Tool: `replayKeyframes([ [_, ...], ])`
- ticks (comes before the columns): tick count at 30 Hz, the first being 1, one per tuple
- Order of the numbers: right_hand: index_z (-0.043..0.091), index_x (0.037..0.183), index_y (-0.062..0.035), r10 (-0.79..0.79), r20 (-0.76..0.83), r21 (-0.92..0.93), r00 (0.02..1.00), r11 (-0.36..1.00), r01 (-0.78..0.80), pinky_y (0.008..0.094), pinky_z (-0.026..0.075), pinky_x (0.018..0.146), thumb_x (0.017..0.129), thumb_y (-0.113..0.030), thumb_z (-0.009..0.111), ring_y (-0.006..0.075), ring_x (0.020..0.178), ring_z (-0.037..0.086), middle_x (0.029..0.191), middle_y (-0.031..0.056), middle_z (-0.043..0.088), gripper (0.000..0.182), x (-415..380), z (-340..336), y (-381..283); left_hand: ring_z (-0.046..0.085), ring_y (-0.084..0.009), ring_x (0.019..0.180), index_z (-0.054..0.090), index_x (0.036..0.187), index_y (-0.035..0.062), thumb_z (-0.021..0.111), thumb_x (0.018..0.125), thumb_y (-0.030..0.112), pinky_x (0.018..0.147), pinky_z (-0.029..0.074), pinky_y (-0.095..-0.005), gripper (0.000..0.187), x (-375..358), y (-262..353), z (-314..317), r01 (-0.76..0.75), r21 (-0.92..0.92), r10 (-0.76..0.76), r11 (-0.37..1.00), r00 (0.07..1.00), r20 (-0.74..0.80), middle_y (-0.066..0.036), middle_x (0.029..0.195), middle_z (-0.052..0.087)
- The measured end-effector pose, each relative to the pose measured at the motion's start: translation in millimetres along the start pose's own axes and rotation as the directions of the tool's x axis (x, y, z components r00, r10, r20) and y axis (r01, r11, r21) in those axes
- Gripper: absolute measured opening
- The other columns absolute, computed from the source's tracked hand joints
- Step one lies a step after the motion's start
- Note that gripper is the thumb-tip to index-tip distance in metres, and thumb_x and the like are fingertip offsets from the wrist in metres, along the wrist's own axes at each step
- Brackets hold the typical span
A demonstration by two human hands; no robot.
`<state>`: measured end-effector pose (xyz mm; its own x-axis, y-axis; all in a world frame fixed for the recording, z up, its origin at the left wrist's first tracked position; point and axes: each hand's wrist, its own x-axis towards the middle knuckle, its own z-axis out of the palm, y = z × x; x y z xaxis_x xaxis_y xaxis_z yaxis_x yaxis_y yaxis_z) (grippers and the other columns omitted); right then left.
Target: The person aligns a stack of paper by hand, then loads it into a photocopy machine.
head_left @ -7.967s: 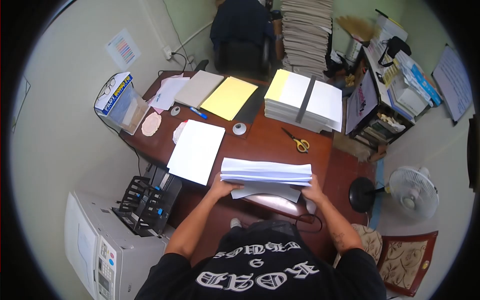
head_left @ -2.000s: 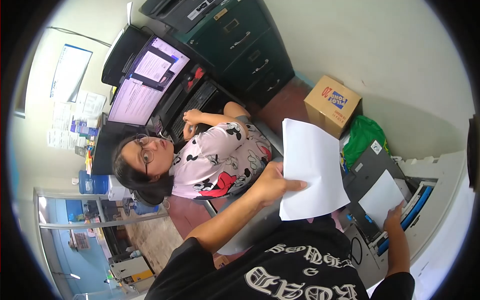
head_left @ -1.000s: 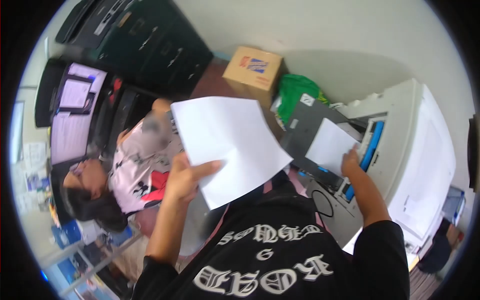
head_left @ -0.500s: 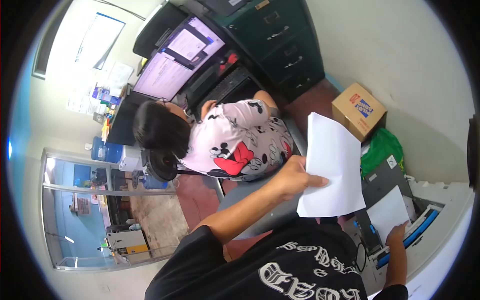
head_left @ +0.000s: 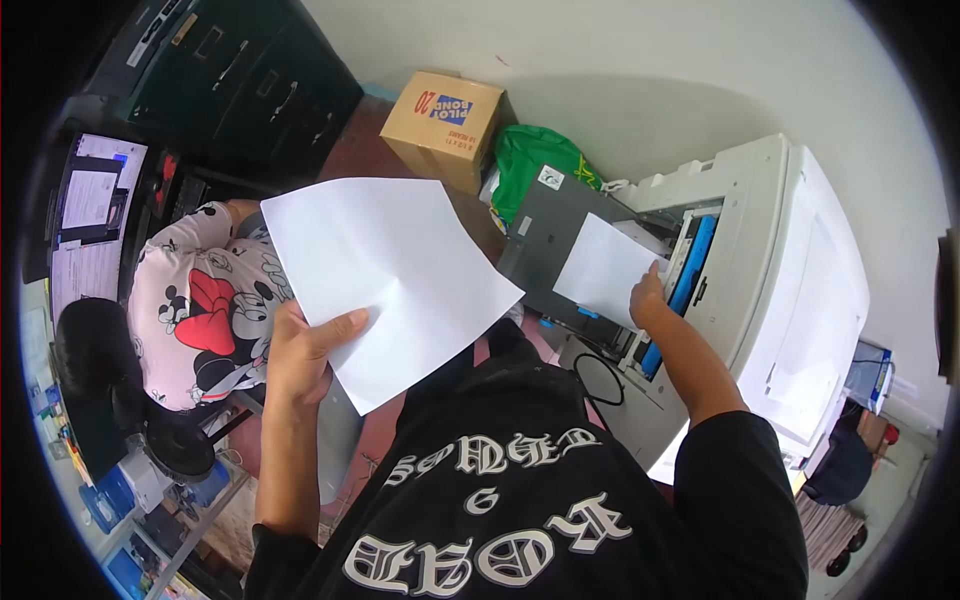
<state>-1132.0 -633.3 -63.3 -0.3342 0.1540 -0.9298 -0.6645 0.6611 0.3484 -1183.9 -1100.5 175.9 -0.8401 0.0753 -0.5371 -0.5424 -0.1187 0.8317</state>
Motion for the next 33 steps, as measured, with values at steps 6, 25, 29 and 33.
replayKeyframes([
  [6, 0.066, 0.123, -0.0131, -0.002, 0.061, -0.059, 0.998, 0.998, 0.005, 0.0651, 0.01, 0.111, 0.087, -0.032, 0.062, 0.0325, 0.124, 0.051, 0.124, 0.0079, 0.063, 0.041, 5, 4, -2, 0.069, -0.0213, 0.081, 0.064, 0.104, -0.0093, 0.072, 0.075, -0.001, 0.077, 0.054, -0.0323, 0.031, -1, 0, 1, 0.013, -0.023, -0.012, 1.0, 0.999, 0.039, -0.016, 0.096, 0.07],
  [25, 0.063, 0.127, -0.0131, -0.003, 0.038, 0.001, 0.999, 1.0, 0.003, 0.0663, 0.015, 0.109, 0.091, -0.031, 0.057, 0.0343, 0.129, 0.045, 0.132, 0.0085, 0.059, 0.041, -13, -4, -2, 0.069, -0.0217, 0.081, 0.064, 0.104, -0.0093, 0.072, 0.075, -0.003, 0.078, 0.054, -0.0324, 0.031, -10, -8, 3, 0.035, -0.028, -0.034, 0.999, 0.999, 0.028, -0.016, 0.096, 0.07],
  [29, 0.063, 0.127, -0.0123, 0.037, 0.044, 0.006, 0.998, 0.999, -0.037, 0.0666, 0.015, 0.108, 0.092, -0.032, 0.055, 0.0343, 0.129, 0.045, 0.133, 0.0091, 0.058, 0.041, -1, 2, -8, 0.069, -0.0219, 0.081, 0.064, 0.104, -0.0094, 0.072, 0.075, -0.003, 0.078, 0.054, -0.0324, 0.031, -13, -12, 4, 0.029, -0.029, -0.028, 0.999, 0.999, 0.025, -0.016, 0.096, 0.07],
  [33, 0.062, 0.128, -0.0115, 0.041, 0.03, 0.017, 0.999, 0.999, -0.041, 0.0663, 0.015, 0.108, 0.091, -0.033, 0.055, 0.0345, 0.129, 0.045, 0.133, 0.0096, 0.058, 0.043, -1, 3, -9, 0.069, -0.0219, 0.081, 0.065, 0.102, -0.0092, 0.072, 0.075, -0.003, 0.078, 0.054, -0.0325, 0.029, -14, -13, 4, 0.03, -0.023, -0.03, 0.999, 0.999, 0.024, -0.016, 0.095, 0.07],
])
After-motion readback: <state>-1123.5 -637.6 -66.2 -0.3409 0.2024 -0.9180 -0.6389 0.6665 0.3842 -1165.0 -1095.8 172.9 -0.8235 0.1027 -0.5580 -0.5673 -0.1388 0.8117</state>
